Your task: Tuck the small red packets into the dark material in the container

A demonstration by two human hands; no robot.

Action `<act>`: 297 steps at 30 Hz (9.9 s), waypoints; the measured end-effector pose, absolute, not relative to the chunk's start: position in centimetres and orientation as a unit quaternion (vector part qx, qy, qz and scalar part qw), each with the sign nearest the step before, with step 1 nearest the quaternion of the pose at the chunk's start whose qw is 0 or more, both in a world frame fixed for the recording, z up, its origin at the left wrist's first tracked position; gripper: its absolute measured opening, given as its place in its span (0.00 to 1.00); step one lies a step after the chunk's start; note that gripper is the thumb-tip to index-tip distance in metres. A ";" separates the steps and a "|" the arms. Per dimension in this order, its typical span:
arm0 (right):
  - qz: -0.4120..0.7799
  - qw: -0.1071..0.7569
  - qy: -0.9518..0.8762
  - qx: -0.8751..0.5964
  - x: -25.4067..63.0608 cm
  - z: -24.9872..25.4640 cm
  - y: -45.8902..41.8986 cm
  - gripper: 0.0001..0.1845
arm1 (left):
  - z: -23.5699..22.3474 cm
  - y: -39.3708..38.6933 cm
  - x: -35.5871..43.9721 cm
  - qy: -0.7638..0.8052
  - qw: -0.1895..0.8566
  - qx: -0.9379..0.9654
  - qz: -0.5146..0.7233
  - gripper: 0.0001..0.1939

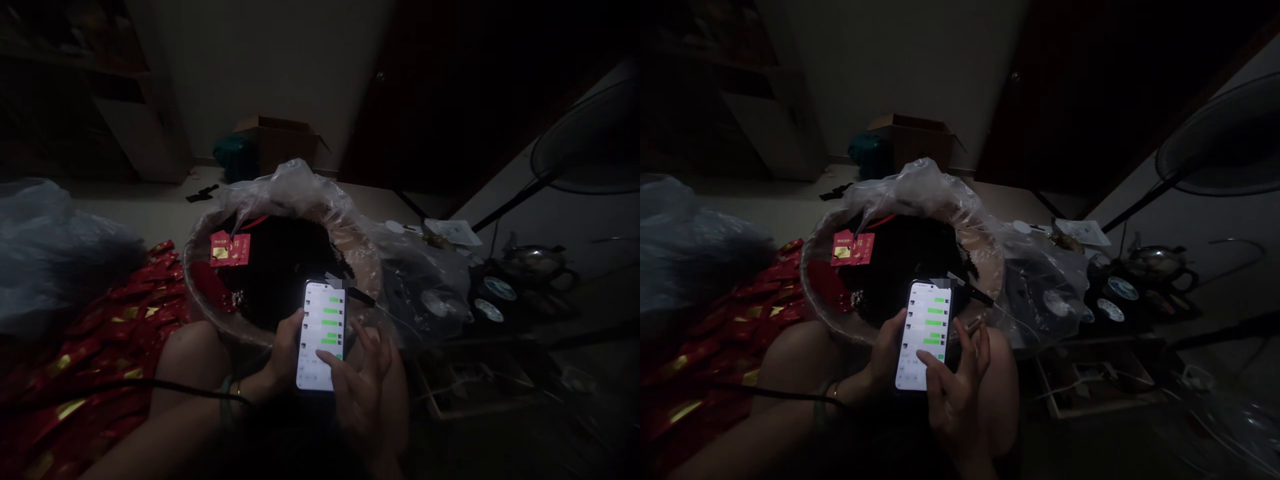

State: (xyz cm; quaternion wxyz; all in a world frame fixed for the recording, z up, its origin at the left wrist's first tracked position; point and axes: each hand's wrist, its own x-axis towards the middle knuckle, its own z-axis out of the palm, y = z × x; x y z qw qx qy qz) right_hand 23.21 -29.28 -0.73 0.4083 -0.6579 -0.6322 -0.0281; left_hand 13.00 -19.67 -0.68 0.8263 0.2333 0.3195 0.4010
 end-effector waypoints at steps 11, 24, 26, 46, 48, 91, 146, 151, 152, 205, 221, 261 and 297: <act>-0.039 0.410 -0.629 -0.659 23.7 -1.2 -29.4 0.16 | 0.0 -19.8 13.0 0.336 0.798 0.269 0.421 0.23; -0.027 0.417 -0.647 -0.637 23.7 -0.8 -29.6 0.16 | -0.5 -19.7 13.2 0.322 0.813 0.258 0.411 0.25; -0.017 0.416 -0.649 -0.636 23.7 -0.8 -29.6 0.16 | -0.5 -19.8 13.2 0.318 0.819 0.249 0.408 0.25; -0.061 0.473 -0.587 -0.654 24.2 -0.1 -29.8 0.18 | -1.0 -19.7 13.1 0.332 0.805 0.276 0.407 0.26; -0.059 0.473 -0.580 -0.660 24.4 -0.1 -29.8 0.19 | -0.9 -19.7 13.1 0.332 0.808 0.270 0.405 0.26; -0.053 0.418 -0.680 -0.600 23.5 -0.9 -29.8 0.15 | -0.9 -19.8 13.2 0.315 0.828 0.238 0.398 0.26; -0.121 0.483 -0.634 -0.591 24.6 -1.4 -30.3 0.19 | -0.9 -19.9 13.2 0.323 0.825 0.239 0.399 0.25; -0.123 0.480 -0.633 -0.595 24.6 -1.5 -30.3 0.20 | -0.8 -19.8 13.2 0.324 0.820 0.239 0.406 0.25; -0.124 0.478 -0.634 -0.595 24.5 -1.5 -30.3 0.20 | -0.8 -19.8 13.2 0.325 0.818 0.241 0.408 0.25; -0.071 0.455 -0.620 -0.636 24.5 -1.5 -30.2 0.22 | -0.9 -20.0 13.2 0.307 0.841 0.223 0.385 0.25; -0.083 0.480 -0.664 -0.567 24.5 -1.9 -30.3 0.19 | -0.2 -19.9 13.3 0.298 0.840 0.228 0.392 0.22; -0.058 0.402 -0.600 -0.690 24.9 -1.5 -30.3 0.25 | -0.6 -19.8 13.1 0.316 0.821 0.259 0.399 0.24; -0.007 0.489 -0.563 -0.666 24.4 -2.3 -30.4 0.18 | -0.7 -19.8 13.3 0.328 0.820 0.263 0.389 0.26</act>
